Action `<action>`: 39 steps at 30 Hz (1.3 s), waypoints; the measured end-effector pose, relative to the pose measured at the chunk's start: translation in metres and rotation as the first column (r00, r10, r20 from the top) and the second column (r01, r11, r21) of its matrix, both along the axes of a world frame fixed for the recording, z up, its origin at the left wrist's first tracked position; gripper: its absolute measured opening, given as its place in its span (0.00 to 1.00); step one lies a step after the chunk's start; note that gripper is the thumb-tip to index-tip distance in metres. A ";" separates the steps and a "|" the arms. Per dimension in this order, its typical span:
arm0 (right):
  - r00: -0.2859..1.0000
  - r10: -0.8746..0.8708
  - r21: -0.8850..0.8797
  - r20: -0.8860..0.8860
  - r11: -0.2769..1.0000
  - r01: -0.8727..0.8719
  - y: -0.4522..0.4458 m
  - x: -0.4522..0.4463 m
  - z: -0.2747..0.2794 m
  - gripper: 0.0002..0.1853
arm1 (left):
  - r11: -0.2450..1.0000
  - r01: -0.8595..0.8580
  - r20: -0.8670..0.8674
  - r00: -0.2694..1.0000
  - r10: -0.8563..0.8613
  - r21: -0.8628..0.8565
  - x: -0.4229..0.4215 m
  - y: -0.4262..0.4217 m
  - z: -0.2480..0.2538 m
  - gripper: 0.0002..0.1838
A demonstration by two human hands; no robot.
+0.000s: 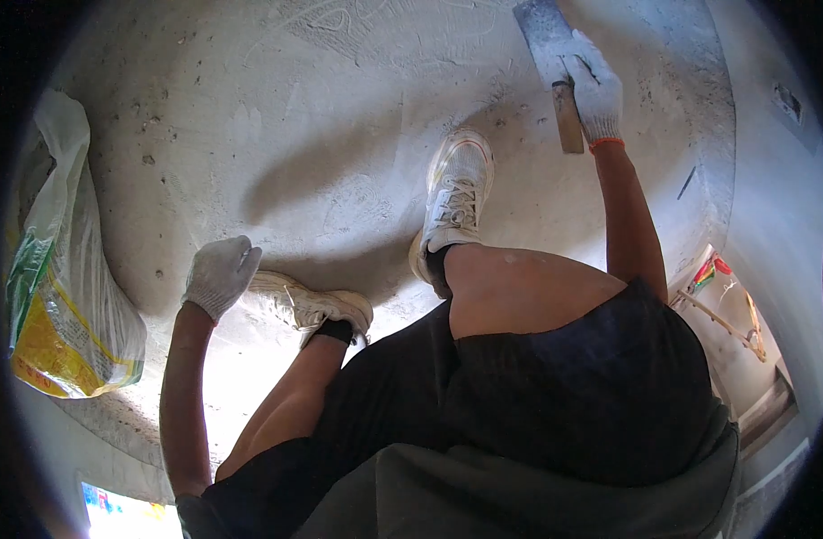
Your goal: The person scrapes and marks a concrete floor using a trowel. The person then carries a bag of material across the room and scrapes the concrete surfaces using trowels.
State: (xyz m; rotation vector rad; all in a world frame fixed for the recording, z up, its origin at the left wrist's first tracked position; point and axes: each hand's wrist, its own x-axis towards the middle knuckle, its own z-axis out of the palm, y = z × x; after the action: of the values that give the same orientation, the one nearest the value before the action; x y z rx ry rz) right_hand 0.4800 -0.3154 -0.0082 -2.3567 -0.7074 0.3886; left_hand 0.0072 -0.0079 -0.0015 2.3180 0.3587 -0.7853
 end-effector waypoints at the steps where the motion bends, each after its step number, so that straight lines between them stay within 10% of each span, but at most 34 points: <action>1: 1.000 -0.028 0.029 -0.001 0.999 0.028 0.000 0.001 -0.002 0.18 | 1.000 -0.001 -0.008 1.000 0.001 -0.003 -0.001 -0.001 0.000 0.15; 37: 0.984 0.180 -0.062 0.014 0.982 -0.179 0.054 0.014 0.028 0.18 | 0.999 -0.006 0.016 1.000 0.007 -0.037 -0.005 -0.004 -0.004 0.14; 39: 0.986 0.164 -0.290 -0.013 0.943 -0.161 0.042 0.021 0.028 0.18 | 0.999 -0.001 0.023 1.000 0.002 -0.032 -0.003 -0.003 -0.004 0.14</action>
State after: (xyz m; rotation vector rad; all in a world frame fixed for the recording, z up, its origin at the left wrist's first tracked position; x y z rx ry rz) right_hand 0.5007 -0.2739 0.0198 -2.5835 -0.9066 0.5871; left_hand 0.0045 -0.0104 -0.0059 2.2949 0.3356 -0.7574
